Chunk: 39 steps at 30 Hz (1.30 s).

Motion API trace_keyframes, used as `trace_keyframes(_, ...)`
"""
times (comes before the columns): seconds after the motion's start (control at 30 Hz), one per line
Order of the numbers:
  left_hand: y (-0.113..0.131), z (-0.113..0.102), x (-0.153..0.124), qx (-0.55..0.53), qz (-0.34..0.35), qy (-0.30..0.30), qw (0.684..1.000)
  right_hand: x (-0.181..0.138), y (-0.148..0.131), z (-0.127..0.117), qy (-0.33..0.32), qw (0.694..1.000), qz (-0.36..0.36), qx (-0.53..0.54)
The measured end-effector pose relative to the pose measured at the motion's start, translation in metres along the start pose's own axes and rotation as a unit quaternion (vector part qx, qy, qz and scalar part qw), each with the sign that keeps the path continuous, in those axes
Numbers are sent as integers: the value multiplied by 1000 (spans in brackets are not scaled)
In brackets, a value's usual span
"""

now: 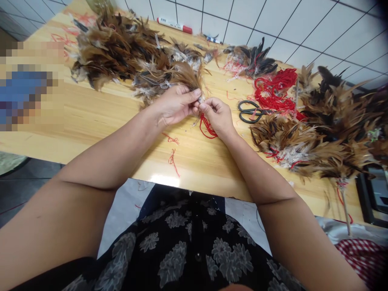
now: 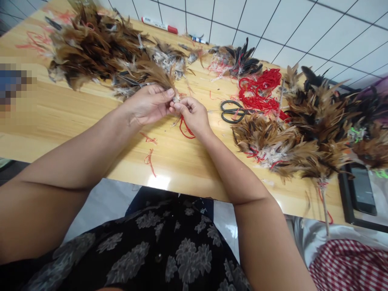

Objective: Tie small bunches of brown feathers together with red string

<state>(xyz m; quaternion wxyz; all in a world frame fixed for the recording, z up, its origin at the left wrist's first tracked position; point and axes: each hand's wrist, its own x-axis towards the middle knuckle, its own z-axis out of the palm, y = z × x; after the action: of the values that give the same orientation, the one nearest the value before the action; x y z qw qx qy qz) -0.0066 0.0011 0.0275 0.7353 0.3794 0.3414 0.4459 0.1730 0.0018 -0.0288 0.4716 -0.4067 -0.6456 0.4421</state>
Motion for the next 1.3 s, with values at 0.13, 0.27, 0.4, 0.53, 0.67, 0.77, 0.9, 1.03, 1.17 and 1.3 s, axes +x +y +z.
trace_keyframes(0.13,-2,-3,1,5,4,-8,1000,0,-1,0,7,1000,-4,-11)
trace_keyframes(0.27,-4,-7,3,15,14,-9,1000,0,2,0,13,999,-4,-29)
trace_keyframes(0.4,-3,-4,2,19,13,5,1000,0,7,-1,12,999,-8,-49)
trace_keyframes(0.53,-2,0,0,20,6,5,1000,-1,9,-2,12,997,-10,-73)
trace_keyframes(0.67,-3,-4,1,40,18,4,999,-2,9,0,9,996,-9,-90)
trace_keyframes(0.77,-2,-13,3,67,42,-12,997,-1,8,-2,13,996,-10,-86)
trace_keyframes(0.9,-2,-21,6,94,78,-19,992,2,2,-6,39,997,0,-60)
trace_keyframes(1.03,-7,-22,8,133,114,-21,984,3,-4,-6,34,999,24,-32)
trace_keyframes(1.17,-15,-24,8,143,118,-28,982,3,-5,-4,-7,998,48,-27)
trace_keyframes(1.3,-14,-23,7,138,116,-17,984,3,-7,-3,-25,998,60,-9)
